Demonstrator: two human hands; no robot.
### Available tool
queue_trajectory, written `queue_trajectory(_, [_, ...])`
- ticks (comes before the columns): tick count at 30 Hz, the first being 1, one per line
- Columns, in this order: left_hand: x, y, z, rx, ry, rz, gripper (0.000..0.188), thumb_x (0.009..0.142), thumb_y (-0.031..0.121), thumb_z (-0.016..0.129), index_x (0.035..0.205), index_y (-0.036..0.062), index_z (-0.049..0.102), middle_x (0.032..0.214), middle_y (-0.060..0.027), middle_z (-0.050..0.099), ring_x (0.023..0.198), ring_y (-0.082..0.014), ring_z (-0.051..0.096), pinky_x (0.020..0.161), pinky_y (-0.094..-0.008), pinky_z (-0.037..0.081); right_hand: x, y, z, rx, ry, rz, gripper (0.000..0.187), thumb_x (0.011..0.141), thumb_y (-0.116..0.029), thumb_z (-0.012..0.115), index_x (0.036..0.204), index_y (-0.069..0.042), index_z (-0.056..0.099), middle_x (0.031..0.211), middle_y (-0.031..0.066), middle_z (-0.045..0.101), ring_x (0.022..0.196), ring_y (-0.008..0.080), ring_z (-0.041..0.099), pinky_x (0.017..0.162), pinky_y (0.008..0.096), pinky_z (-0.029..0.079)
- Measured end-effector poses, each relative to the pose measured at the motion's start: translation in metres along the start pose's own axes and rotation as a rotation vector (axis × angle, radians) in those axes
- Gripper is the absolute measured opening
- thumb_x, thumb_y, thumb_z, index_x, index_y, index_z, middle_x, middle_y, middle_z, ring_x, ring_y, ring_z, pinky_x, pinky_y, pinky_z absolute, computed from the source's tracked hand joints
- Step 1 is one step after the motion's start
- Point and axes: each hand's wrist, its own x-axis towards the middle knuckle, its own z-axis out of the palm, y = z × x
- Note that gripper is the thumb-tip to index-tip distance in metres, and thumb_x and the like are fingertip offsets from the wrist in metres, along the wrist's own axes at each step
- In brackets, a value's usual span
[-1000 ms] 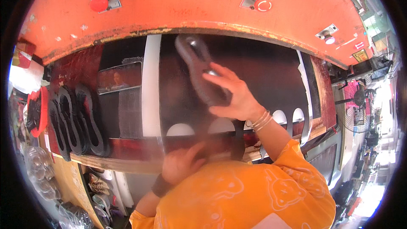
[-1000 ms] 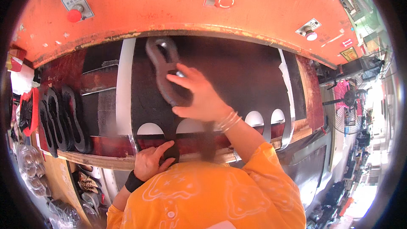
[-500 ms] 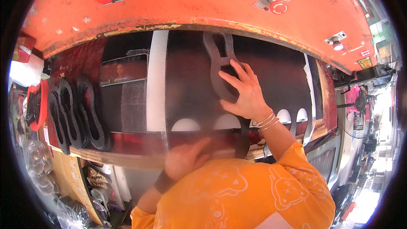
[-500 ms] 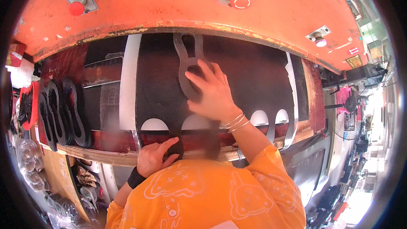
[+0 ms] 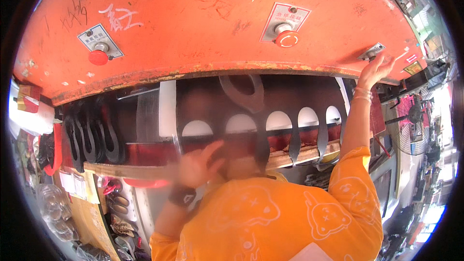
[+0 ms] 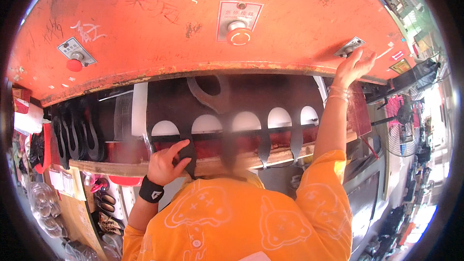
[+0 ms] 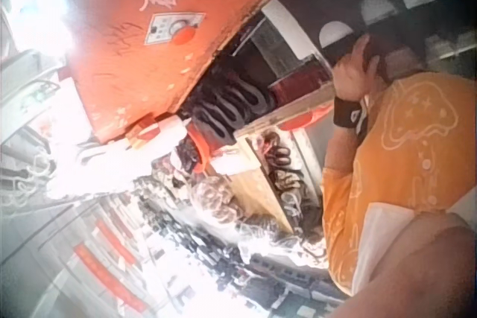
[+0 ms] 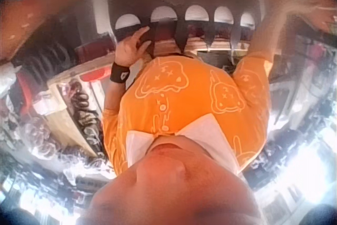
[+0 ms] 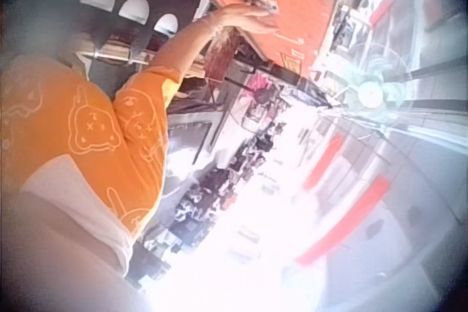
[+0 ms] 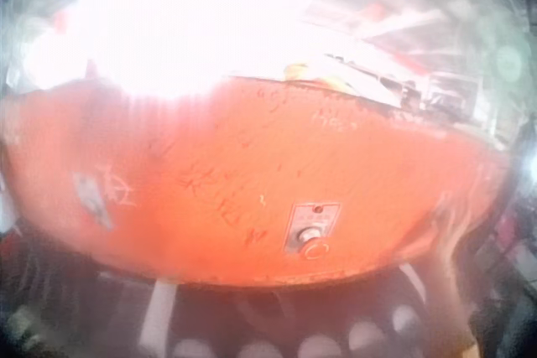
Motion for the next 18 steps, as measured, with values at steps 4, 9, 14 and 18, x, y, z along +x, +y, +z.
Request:
queue_trajectory(4, [0.025,-0.008,-0.002,-0.016,0.114,0.022,0.047,0.075,0.014,0.074,0.119,0.0115,0.061,0.061,-0.0077,0.059,0.051,-0.0228,0.058,0.049,-0.0334,0.047,0.013,0.027,0.0,0.182,-0.123,0.059,0.033,0.096,-0.018,0.048,0.122,0.001,0.039,0.103,0.0057,0.039,0.094,0.0149,0.038,0.085,0.03,0.035])
queue_trajectory(9, [0.049,-0.008,-0.011,0.022,0.142,-0.072,0.044,0.078,0.022,0.07,0.121,0.0166,0.058,0.07,-0.0145,0.063,0.064,-0.0332,0.063,0.058,-0.0433,0.052,-0.039,-0.01,-0.029,0.303,0.027,0.457,0.044,0.099,-0.03,0.044,0.13,0.0,0.04,0.118,0.0081,0.047,0.106,0.0169,0.046,0.099,0.0311,0.034])
queue_trajectory(14, [0.061,-0.005,-0.013,0.053,0.243,-0.021,0.042,0.077,0.019,0.072,0.118,0.0157,0.061,0.062,-0.0083,0.06,0.057,-0.0262,0.06,0.053,-0.0367,0.048,-0.146,-0.074,-0.068,0.102,-1.024,0.152,0.053,0.084,-0.016,0.065,0.131,-0.006,0.042,0.129,0.0177,0.043,0.114,0.0297,0.049,0.096,0.0405,0.041])
queue_trajectory(18, [0.061,-0.003,-0.012,0.019,0.251,-0.047,0.042,0.076,0.016,0.073,0.117,0.0145,0.062,0.06,-0.0063,0.06,0.054,-0.0227,0.06,0.051,-0.0336,0.047,-0.171,-0.112,-0.086,-0.038,-1.363,-0.009,0.059,0.08,-0.021,0.069,0.132,-0.011,0.042,0.128,0.0294,0.038,0.106,0.0469,0.051,0.09,0.0475,0.045])
